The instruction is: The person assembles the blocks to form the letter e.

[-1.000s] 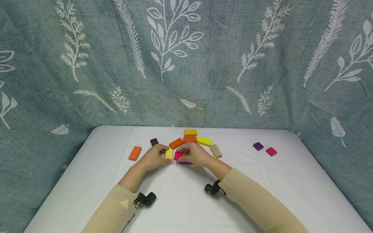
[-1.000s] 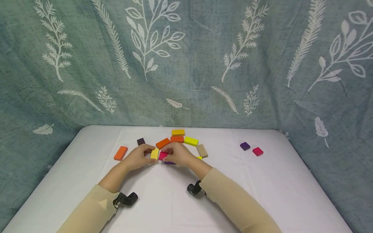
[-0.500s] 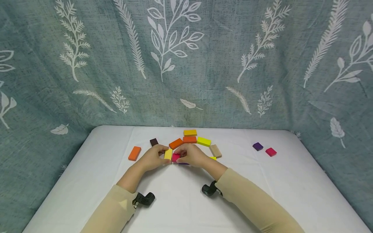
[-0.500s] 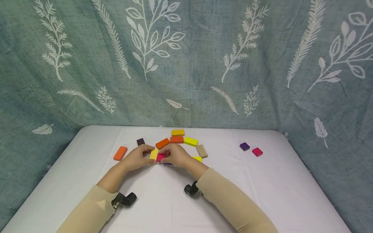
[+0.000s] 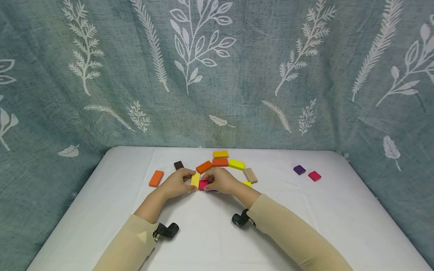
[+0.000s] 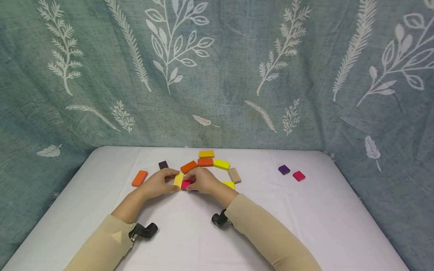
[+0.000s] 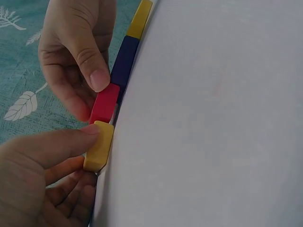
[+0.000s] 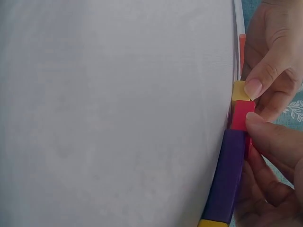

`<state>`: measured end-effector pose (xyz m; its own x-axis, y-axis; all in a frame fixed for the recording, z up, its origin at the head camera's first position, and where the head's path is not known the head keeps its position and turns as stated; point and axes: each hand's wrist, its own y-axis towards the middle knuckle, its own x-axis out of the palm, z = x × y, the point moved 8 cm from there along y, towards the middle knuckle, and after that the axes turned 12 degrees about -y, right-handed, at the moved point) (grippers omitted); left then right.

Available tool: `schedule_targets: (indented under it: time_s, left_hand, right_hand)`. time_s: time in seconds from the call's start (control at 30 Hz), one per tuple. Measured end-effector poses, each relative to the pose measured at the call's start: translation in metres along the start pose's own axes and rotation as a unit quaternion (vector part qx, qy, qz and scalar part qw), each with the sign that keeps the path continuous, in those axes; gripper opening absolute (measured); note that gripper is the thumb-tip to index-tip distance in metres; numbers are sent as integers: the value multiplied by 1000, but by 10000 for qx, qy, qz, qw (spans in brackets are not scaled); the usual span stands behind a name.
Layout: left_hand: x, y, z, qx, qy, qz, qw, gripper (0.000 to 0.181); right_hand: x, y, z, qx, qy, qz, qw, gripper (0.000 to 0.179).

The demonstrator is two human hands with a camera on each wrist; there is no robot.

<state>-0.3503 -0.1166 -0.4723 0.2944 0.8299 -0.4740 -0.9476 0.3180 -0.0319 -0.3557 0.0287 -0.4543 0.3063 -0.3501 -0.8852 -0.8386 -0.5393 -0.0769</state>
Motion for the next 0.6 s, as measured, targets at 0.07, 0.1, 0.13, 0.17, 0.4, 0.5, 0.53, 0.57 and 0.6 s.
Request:
schedule_targets:
  time_s: [0.07, 0.1, 0.13, 0.17, 0.4, 0.5, 0.53, 0.57, 0.6]
  left_hand:
    - [0, 0, 1, 16, 11, 18, 10000, 55]
    - [0, 0, 1, 27, -4, 23, 10000, 55]
    - [0, 0, 0, 36, -27, 24, 10000, 54]
    - [1, 0, 0, 41, -56, 24, 10000, 54]
    - [1, 0, -1, 40, -141, 54, 9999, 54]
    - [0, 0, -2, 18, -100, 68, 9999, 54]
    - [0, 1, -2, 9, -93, 71, 9999, 54]
    - [0, 1, -2, 6, -83, 76, 9999, 55]
    - [0, 1, -2, 2, -79, 80, 9999, 55]
  right_hand:
    - [1, 0, 1, 1, 33, -26, 10000, 25]
    - [1, 0, 2, -4, 48, -37, 10000, 25]
    - [2, 0, 2, 0, 52, -58, 10000, 25]
    - [2, 0, 3, -17, 59, -66, 10000, 24]
    - [4, 1, 5, -43, 90, -104, 9999, 26]
    - [4, 0, 5, 1, 86, -115, 9999, 29]
    - [4, 0, 6, 34, 88, -124, 9999, 29]
    - [4, 0, 6, 52, 85, -125, 9999, 30]
    - [4, 0, 6, 64, 85, -129, 9999, 30]
